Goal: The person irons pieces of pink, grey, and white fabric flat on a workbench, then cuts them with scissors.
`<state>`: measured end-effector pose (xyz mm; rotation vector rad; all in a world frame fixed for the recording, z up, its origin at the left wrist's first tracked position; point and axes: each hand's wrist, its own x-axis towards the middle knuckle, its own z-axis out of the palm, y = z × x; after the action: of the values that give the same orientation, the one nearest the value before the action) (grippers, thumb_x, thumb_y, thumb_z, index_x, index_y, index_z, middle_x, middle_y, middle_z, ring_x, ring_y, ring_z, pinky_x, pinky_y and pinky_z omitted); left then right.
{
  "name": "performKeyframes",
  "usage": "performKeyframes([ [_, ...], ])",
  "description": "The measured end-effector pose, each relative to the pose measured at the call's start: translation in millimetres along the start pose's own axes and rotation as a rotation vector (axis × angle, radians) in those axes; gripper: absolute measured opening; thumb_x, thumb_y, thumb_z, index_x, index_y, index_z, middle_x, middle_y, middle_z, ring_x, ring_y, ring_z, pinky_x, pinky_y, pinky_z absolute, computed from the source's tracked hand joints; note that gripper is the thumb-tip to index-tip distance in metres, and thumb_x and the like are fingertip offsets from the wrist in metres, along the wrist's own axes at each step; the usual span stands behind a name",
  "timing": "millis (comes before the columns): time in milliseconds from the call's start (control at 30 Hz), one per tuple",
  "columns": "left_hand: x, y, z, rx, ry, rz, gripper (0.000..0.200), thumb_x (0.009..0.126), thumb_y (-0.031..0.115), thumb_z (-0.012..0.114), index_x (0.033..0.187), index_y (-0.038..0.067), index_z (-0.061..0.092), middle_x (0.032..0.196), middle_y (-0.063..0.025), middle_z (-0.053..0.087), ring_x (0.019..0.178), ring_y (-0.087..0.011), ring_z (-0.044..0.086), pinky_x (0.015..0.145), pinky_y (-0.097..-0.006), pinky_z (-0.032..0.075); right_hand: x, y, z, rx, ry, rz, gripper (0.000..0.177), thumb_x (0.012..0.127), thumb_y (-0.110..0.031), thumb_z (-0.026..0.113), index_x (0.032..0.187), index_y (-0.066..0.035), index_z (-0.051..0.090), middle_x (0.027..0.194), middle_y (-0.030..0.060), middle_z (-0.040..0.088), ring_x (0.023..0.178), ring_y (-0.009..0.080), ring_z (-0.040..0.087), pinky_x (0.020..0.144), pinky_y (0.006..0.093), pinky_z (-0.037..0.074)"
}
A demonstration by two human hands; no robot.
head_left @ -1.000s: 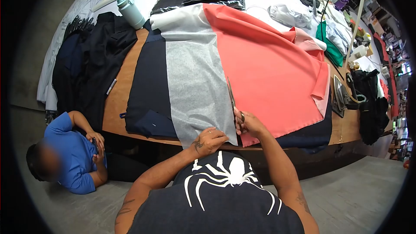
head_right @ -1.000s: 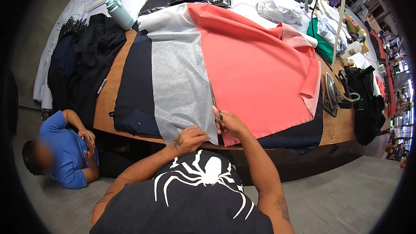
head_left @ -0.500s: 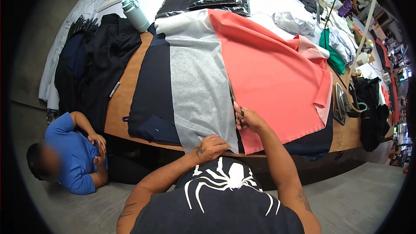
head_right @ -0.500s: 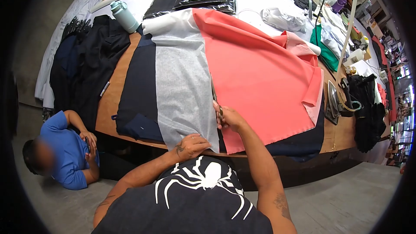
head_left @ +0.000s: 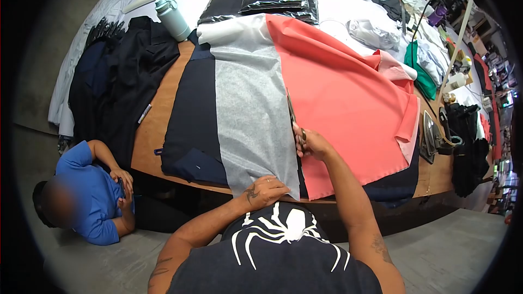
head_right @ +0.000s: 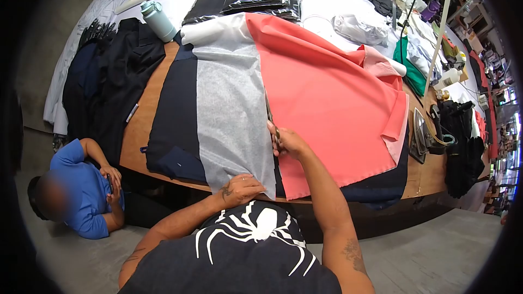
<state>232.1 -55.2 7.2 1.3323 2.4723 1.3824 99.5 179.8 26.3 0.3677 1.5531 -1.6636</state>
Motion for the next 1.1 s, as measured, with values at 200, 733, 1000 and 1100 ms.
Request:
performKeyframes([
  [200,1.3,3.4,-4.7,0.000,-0.034,-0.003,0.025,0.082,0.008,0.074,0.107,0.008,0.071,0.098,-0.0064,0.070,0.093,-0.0229,0.069,0.093,-0.0409,0.051,20.2,-20.2,-1.1,-0.001,0.007,-0.022,0.054,0.092,-0.067,0.058,0.079,-0.014,0.053,0.061,-0.0001,0.055,0.050,0.0113,0.056,0.041,0.0227,0.031],
  [733,-6.5,25.8,-2.9,-0.012,0.224,-0.377,0.013,0.093,0.006,0.064,0.103,-0.001,0.068,0.094,-0.0179,0.070,0.085,-0.0330,0.068,0.078,-0.0406,0.053,-174.8,80.6,-75.3,-0.617,0.847,-0.417,0.039,0.084,-0.032,0.080,0.080,-0.001,0.056,0.066,0.0110,0.056,0.062,0.0233,0.061,0.057,0.0402,0.046],
  [1000,-10.2,34.6,-4.2,0.003,0.386,-0.593,0.020,0.102,0.014,0.055,0.108,-0.003,0.065,0.093,-0.0172,0.070,0.084,-0.0261,0.068,0.076,-0.0360,0.052,-189.2,113.8,-208.0,-0.698,1.647,-0.129,0.043,0.078,-0.037,0.081,0.096,-0.002,0.066,0.096,0.0214,0.070,0.096,0.0408,0.068,0.083,0.0502,0.051],
  [1100,-7.1,39.6,-7.2,0.070,0.424,-0.564,0.021,0.103,0.014,0.055,0.108,-0.003,0.065,0.091,-0.0163,0.069,0.084,-0.0253,0.067,0.076,-0.0355,0.052,-173.9,112.9,-231.0,-0.566,1.754,-0.031,0.041,0.080,-0.033,0.078,0.106,-0.003,0.065,0.108,0.0193,0.070,0.105,0.0380,0.067,0.092,0.0514,0.049],
])
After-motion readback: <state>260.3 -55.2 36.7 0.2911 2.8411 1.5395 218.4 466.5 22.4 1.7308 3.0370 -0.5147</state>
